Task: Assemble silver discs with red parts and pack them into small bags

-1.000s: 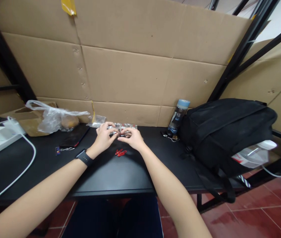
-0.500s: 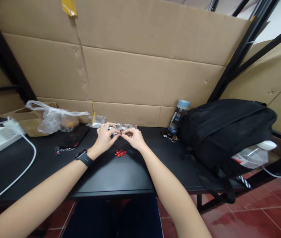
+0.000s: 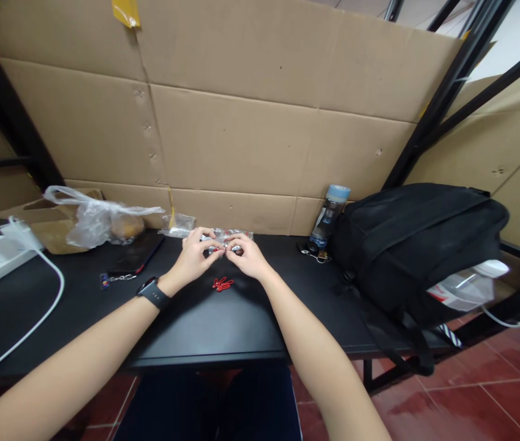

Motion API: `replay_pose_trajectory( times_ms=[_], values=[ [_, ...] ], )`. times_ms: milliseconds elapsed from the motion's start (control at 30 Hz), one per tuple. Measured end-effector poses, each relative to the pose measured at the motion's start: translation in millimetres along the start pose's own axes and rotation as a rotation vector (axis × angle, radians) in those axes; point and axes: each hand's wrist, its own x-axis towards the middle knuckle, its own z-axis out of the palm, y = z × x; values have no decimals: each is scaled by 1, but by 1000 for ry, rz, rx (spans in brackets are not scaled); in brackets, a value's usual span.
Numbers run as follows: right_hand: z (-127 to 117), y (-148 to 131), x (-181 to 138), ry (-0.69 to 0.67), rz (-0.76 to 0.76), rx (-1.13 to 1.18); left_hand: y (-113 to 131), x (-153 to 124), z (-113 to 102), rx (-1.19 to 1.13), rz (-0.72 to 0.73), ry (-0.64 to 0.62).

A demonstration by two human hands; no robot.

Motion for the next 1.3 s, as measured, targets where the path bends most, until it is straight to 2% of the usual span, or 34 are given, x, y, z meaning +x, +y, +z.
replay_pose_trajectory(
  times_ms=[267, 433, 633, 867, 1067, 1300],
  values=[
    [-4, 3, 1, 3, 46, 57, -6, 3, -10, -32, 86, -121],
    [-3, 3, 0, -13, 29, 47, -7, 3, -10, -57, 46, -98],
    [-3, 1, 0, -26, 6, 27, -7, 3, -8, -41, 66, -110],
    [0, 3, 1, -30, 53, 0, -8, 2, -4, -9, 67, -114],
    [-7, 12, 2, -1, 89, -17, -11, 4, -7, -7, 37, -114],
    [-10, 18, 1, -13, 32, -134, -17, 0, 1, 43, -16, -241]
  ],
)
